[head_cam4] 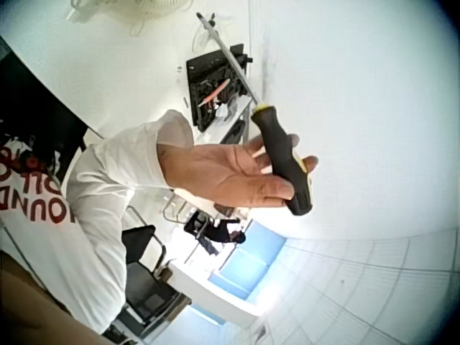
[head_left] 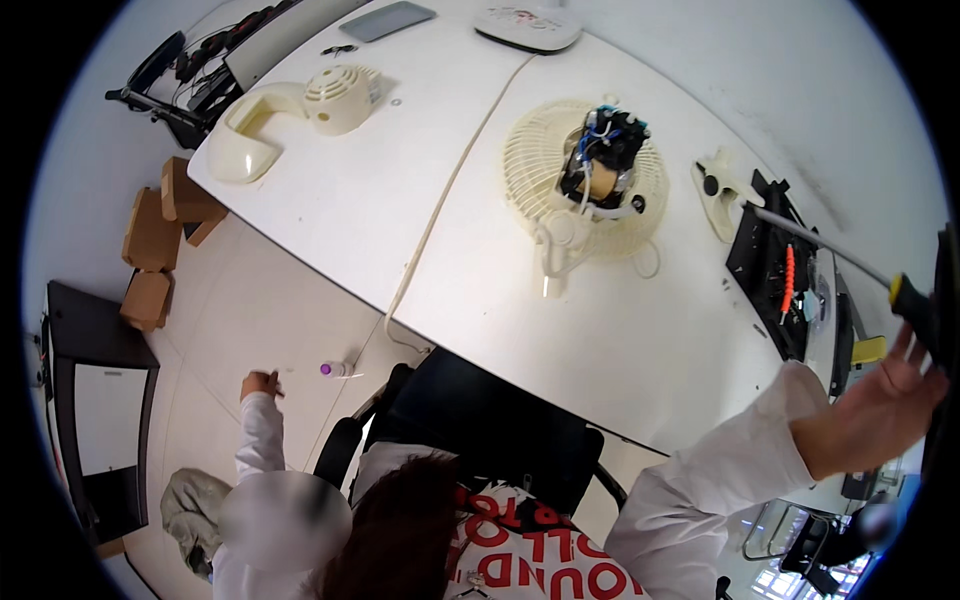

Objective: The person assembles a small white electric fan by connecting the motor unit to the fan cage and securing it with a screwdriver. They repeatedly align the components and tighten the fastener to complete the assembly.

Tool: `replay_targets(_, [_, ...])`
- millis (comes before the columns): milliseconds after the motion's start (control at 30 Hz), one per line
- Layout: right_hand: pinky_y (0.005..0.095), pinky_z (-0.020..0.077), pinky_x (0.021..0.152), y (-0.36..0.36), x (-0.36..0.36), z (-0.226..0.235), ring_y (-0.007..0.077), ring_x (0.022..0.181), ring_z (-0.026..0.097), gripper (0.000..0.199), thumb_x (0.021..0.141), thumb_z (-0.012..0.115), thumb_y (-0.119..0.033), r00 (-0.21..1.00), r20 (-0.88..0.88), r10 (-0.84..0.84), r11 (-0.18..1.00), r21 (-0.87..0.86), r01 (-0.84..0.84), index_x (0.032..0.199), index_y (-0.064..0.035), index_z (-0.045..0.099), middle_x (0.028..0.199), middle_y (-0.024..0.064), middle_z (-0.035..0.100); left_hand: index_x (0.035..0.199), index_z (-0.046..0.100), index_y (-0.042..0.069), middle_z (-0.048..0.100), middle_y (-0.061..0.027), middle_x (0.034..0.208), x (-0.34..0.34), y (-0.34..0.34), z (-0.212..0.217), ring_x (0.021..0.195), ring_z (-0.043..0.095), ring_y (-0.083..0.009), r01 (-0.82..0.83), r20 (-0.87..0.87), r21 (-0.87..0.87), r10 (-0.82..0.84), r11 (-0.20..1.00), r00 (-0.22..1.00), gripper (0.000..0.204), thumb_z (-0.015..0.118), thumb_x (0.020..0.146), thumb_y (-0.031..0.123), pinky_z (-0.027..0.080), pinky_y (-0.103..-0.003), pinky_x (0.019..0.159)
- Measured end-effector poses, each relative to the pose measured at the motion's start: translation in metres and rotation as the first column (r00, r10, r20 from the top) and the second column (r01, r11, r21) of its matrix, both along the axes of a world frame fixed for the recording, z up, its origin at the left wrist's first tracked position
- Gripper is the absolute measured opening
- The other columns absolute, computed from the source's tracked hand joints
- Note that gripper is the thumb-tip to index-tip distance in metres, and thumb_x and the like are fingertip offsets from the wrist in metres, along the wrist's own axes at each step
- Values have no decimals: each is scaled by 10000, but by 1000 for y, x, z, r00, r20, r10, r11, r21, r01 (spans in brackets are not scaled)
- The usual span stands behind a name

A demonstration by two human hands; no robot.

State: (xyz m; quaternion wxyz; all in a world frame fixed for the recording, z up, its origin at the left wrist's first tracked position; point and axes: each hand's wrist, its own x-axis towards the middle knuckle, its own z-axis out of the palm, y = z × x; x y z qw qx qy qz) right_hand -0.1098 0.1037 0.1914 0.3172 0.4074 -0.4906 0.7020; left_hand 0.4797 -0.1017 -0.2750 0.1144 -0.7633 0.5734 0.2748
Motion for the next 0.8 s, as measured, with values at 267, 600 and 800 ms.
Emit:
replay_targets(267, [475, 511, 956, -32, -39, -17, 431, 1147, 580, 456, 982, 538, -263, 993, -73, 91, 992, 91, -84, 1286, 55, 420, 1280, 320, 523, 1033, 656, 51, 697, -118, 990, -53, -34, 51, 944, 673, -293, 20, -136, -779, -199, 626, 970, 224, 654, 812, 14, 523, -351, 842])
replay_targets(600, [454, 510, 960, -64, -38, -28, 411, 1143, 589, 441, 960, 591, -249, 993, 39, 114, 989, 90, -118, 1235, 61, 440, 1259, 289, 555, 1139, 610, 9, 664, -136, 1115, -367, -42, 331, 1077, 610, -248, -6, -238, -970, -948, 243, 212, 315, 601, 824, 26, 429, -373, 963])
replay_targets(800, [332, 598, 773, -61, -53, -30, 326, 1063, 642, 449, 965, 585, -242, 947, 241, 211, 976, 9, -220, 1280, 33, 421, 1253, 259, 565, 1251, 555, 31, 601, -121, 1242, -495, -36, 347, 1207, 525, -270, -90, -252, -963, -967, 254, -42, 551, 734, 738, 124, 379, -383, 1030])
